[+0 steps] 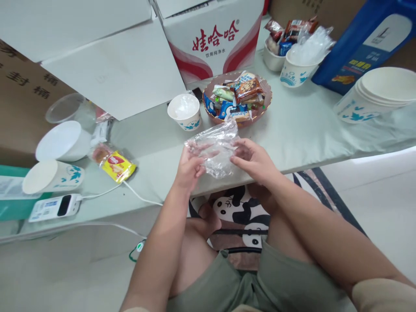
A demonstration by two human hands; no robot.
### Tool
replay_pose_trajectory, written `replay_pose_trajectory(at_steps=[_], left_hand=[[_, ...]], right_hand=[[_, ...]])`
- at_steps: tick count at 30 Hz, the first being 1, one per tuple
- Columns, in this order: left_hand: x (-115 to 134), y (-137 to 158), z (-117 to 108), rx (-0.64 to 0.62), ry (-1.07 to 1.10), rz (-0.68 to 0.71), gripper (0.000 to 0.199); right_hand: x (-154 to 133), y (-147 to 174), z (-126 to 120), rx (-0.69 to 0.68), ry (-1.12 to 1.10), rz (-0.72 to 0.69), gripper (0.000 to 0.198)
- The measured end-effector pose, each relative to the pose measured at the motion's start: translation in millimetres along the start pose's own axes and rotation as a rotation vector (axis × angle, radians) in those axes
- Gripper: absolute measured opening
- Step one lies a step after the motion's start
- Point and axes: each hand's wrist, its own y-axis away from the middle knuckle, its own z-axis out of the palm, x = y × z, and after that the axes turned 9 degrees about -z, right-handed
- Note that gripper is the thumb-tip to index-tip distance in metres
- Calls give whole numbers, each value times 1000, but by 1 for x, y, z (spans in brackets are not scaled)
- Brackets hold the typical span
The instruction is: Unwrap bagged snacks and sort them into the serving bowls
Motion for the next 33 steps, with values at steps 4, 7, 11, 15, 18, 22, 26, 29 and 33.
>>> replay_pose_trajectory(at_steps=[4,7,11,15,18,22,26,29,33], left_hand=[[12,-8,-23,64,47,-4,48],[12,-11,-29,-96,-88,-245,54],[3,-10,-20,-201,-358,-333,29],[1,-14,-13,65,-243,-141,14],[5,-18,-13,230,-70,-54,14],[11,-20,-15,92,-22,-189,39],[11,-19,-18,1,-240,-249,45],[8,-21,-24,36,-296,-189,32],[4,-22,-30,-31,-239,-165,34]], right_hand=[[-5,4,-9,-181,40,-10,30],[-8,7,-12,-399,110,-12,21],[-7,7,-10,-399,236,-29,25],[-5,2,-9,-254,289,4,29],[-3,-1,-9,-168,266,41,28],[-3,-7,-9,-50,268,66,22],[-7,-12,-10,58,263,31,17],[-10,-13,-10,139,236,28,11],[-9,-11,-7,174,65,31,29]])
